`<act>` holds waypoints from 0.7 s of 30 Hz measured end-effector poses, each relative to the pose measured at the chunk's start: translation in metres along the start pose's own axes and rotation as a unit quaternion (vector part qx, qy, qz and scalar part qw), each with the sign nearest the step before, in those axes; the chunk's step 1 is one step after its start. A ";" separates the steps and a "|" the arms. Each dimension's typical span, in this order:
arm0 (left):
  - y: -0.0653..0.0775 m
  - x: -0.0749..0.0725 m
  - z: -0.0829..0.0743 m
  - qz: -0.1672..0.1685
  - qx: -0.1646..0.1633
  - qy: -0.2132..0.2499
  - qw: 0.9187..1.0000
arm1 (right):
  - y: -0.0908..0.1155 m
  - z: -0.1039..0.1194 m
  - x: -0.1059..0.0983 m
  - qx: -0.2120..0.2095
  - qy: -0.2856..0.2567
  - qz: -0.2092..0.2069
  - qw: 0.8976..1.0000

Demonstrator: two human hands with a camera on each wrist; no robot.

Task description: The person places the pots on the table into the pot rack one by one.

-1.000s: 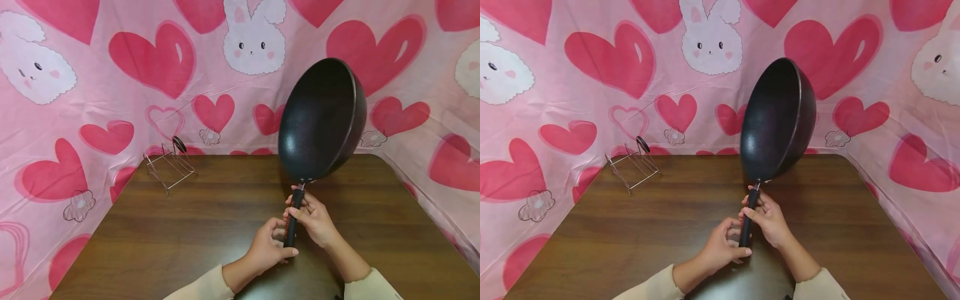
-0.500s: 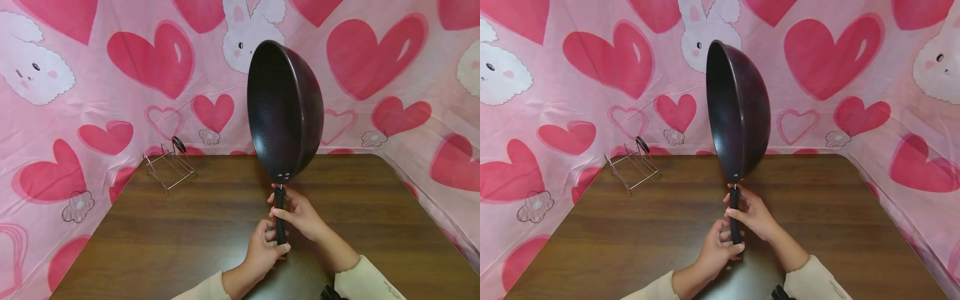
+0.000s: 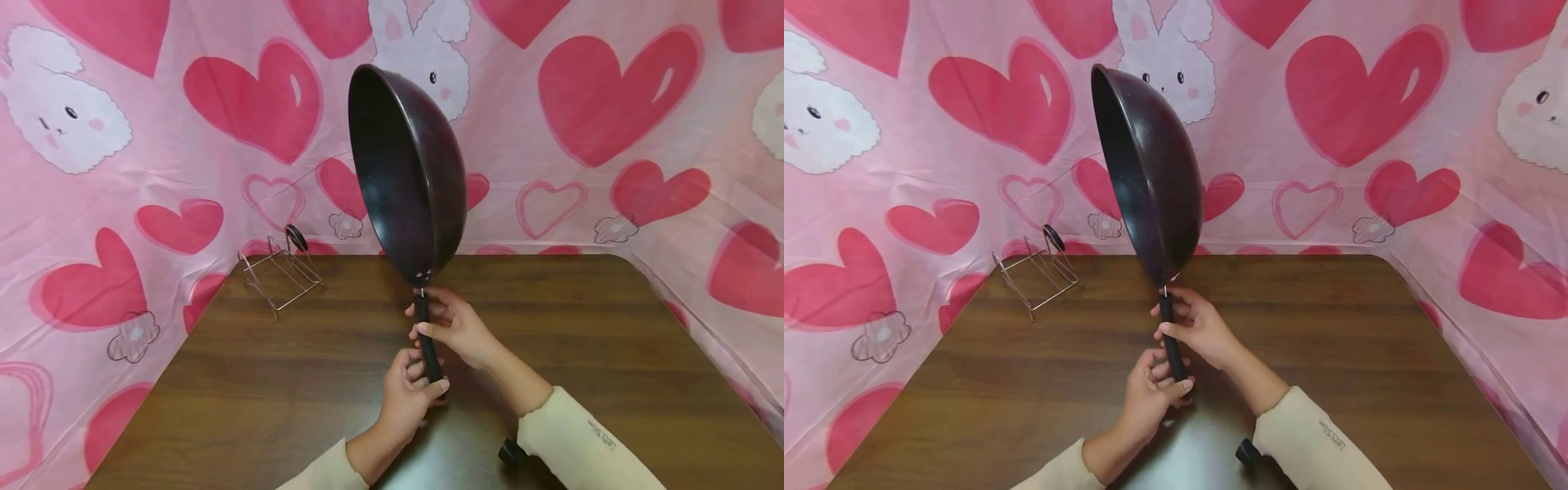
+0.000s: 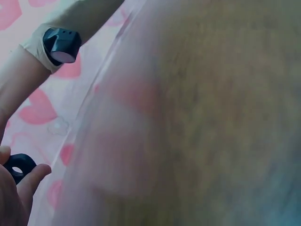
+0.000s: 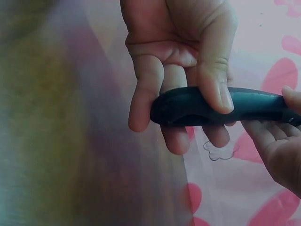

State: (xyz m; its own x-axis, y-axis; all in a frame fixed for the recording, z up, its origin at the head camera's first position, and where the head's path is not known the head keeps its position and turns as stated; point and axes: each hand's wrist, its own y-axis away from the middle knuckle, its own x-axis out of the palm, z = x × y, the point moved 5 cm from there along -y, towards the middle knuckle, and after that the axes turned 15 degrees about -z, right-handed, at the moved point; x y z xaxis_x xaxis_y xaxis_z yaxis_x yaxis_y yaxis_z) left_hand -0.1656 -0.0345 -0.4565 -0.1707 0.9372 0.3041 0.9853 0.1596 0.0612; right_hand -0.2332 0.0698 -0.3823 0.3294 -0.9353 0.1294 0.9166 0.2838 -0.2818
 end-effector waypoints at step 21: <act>-0.031 -0.045 -0.030 -0.120 0.097 0.059 0.986 | -0.062 0.011 0.072 -0.036 0.104 0.079 0.991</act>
State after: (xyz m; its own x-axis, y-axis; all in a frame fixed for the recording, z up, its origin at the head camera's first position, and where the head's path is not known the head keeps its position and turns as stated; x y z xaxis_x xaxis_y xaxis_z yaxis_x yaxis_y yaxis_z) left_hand -0.1883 -0.0905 -0.4439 -0.3887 0.8243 0.4116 0.8971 0.4405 -0.0348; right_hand -0.2641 -0.0125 -0.3454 0.4066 -0.9058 -0.1193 0.8360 0.4215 -0.3514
